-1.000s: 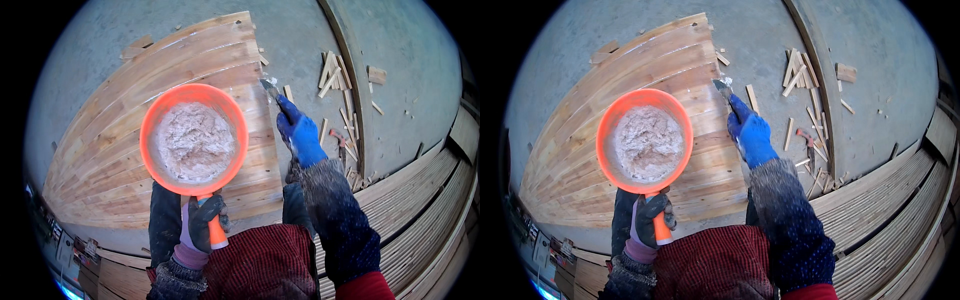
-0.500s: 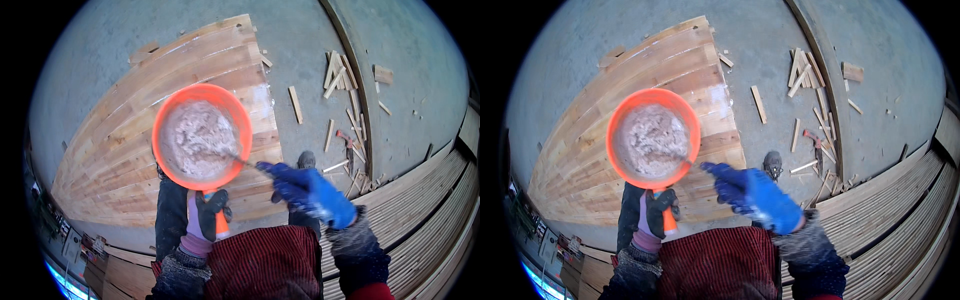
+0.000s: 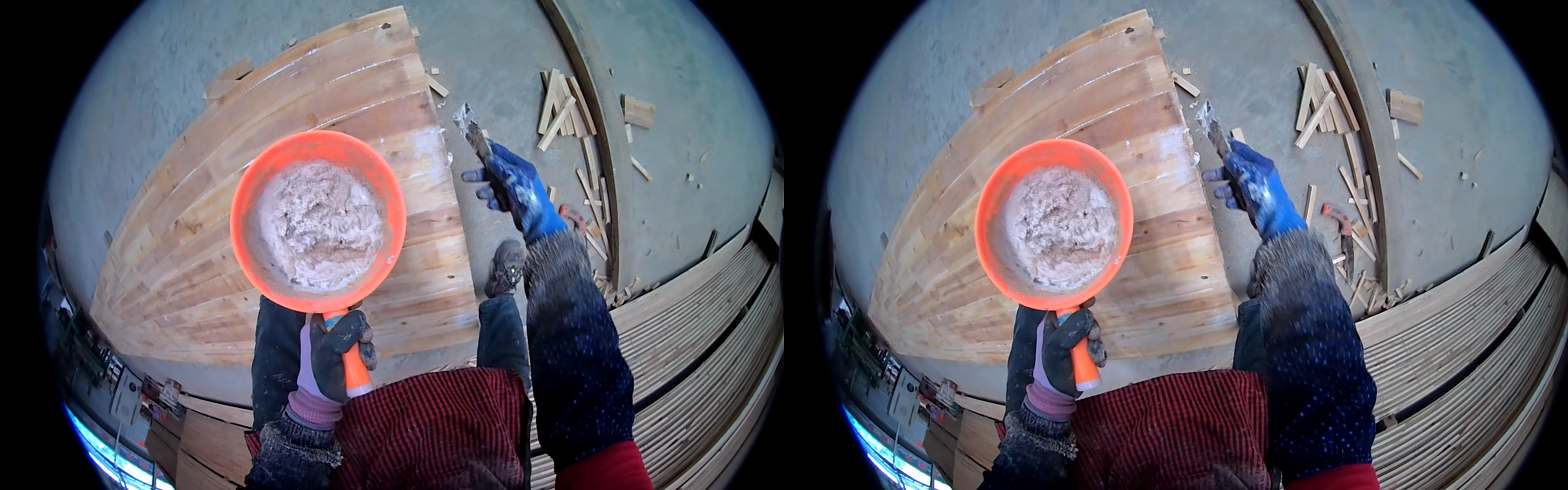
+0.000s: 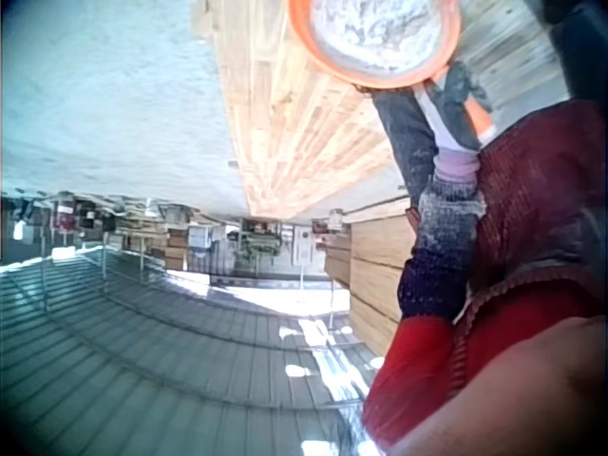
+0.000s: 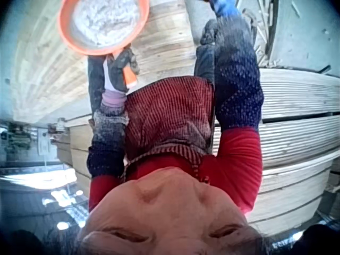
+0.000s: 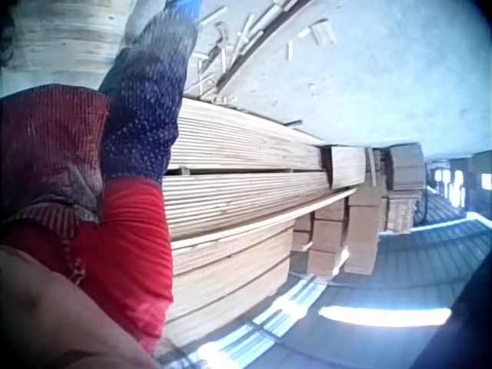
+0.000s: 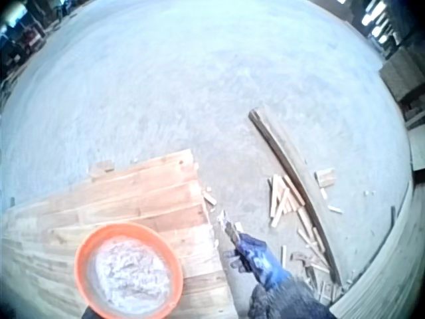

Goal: The person applies a filler paste to the seams and gaps of a large wooden panel using a putty knife. They scoop the filler from an orange bowl and spread it along the joints, occasionally using a small wooden stick to push the material into tight spaces. The person then walks through the workshop and stacks a bundle of thin wooden strips.

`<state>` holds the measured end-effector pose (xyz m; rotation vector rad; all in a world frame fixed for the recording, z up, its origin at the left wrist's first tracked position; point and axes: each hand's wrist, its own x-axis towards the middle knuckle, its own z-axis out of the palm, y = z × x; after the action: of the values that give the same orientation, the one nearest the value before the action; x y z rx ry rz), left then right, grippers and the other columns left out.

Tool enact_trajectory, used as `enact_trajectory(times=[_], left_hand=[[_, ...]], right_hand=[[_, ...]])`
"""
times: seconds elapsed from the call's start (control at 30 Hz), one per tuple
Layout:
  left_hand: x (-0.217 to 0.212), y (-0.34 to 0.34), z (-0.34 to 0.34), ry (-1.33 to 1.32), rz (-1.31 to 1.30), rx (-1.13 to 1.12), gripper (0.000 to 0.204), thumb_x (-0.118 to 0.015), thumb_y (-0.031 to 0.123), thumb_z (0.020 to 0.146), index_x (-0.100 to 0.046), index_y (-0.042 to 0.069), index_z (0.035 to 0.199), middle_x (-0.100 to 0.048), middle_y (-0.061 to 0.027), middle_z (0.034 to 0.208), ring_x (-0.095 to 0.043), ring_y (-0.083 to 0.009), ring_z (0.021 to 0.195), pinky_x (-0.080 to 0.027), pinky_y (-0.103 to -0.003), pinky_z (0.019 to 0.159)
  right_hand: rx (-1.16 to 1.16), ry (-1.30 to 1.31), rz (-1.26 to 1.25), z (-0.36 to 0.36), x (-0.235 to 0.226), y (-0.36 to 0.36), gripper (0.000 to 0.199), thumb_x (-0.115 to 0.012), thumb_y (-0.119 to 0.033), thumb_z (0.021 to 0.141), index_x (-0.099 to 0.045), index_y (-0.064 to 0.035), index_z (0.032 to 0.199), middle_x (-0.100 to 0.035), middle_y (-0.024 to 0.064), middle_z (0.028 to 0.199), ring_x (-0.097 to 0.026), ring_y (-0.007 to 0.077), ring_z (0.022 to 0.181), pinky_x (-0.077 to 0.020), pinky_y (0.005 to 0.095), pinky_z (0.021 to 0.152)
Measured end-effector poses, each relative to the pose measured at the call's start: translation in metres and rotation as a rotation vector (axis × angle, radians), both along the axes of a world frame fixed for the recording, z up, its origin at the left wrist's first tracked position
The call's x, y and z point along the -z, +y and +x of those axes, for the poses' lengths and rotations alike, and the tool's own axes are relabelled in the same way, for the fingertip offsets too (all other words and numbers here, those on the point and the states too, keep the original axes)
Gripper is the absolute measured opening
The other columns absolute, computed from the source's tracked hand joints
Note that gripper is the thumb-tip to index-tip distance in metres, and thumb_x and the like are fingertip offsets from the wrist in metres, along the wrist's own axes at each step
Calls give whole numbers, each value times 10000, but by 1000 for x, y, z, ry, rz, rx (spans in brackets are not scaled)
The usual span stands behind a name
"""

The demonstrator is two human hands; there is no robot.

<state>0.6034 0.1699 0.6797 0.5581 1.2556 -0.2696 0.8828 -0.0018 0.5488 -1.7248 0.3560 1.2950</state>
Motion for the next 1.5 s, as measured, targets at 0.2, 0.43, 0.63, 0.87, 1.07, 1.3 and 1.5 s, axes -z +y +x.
enact_trajectory(times=[0.2, 0.43, 0.63, 0.87, 1.07, 1.3, 1.5], left_hand=[[-5, 0, 3, 49, 5, -10, 401, -629, 186, 845, -513, 0, 1181, -553, -72, 767, -548, -168, 539, -478, -304, 505], [-7, 3, 5, -5, 14, -13, 378, -634, 241, 849, -534, -21, 1103, -566, -67, 751, -569, -148, 566, -481, -279, 510], [-5, 5, 4, -4, -20, -32, 429, -653, 199, 830, -514, -7, 1179, -556, -72, 769, -556, -162, 546, -486, -297, 496], [2, 2, 2, 64, -25, 6, 422, -647, 186, 834, -504, 14, 1192, -553, -64, 771, -554, -148, 569, -488, -289, 502], [4, 15, -5, 82, -134, 69, 397, -632, 149, 848, -495, 38, 1203, -548, -51, 797, -564, -143, 615, -509, -295, 517], [29, -44, -14, -118, -91, 90, 370, -587, 84, 893, -495, 16, 1245, -590, -69, 915, -613, -162, 765, -544, -289, 634], [25, -42, -1, -138, -208, 186, 345, -618, 137, 858, -539, 0, 1165, -573, -75, 754, -585, -167, 594, -536, -319, 539]], right_hand=[[24, 71, -6, -5, 31, 30, 474, -493, -286, 980, -423, -143, 1427, -697, 69, 905, -574, 84, 601, -452, 221, 521], [6, 124, -54, -16, 35, 20, 447, -473, -251, 983, -432, -88, 1398, -686, 116, 860, -569, 123, 571, -434, 251, 474], [-31, 182, -153, -33, 32, -7, 469, -497, -353, 993, -463, -117, 1396, -676, 102, 818, -562, 111, 552, -422, 242, 461], [53, 95, -97, -58, -42, -25, 447, -481, -236, 992, -441, -88, 1412, -667, 111, 841, -569, 116, 534, -439, 234, 468], [-48, 237, 123, -95, -167, 22, 497, -575, -244, 956, -455, -99, 1416, -654, 131, 1124, -652, 162, 819, -505, 240, 652], [-511, -709, 98, -135, -159, -4, 505, -639, -120, 862, -513, -73, 1348, -578, 175, 1282, -601, 341, 1110, -484, 444, 922], [-288, -877, 133, -127, -194, -85, 449, -613, -119, 861, -553, -107, 1305, -637, 200, 1163, -644, 356, 1031, -531, 443, 842]])
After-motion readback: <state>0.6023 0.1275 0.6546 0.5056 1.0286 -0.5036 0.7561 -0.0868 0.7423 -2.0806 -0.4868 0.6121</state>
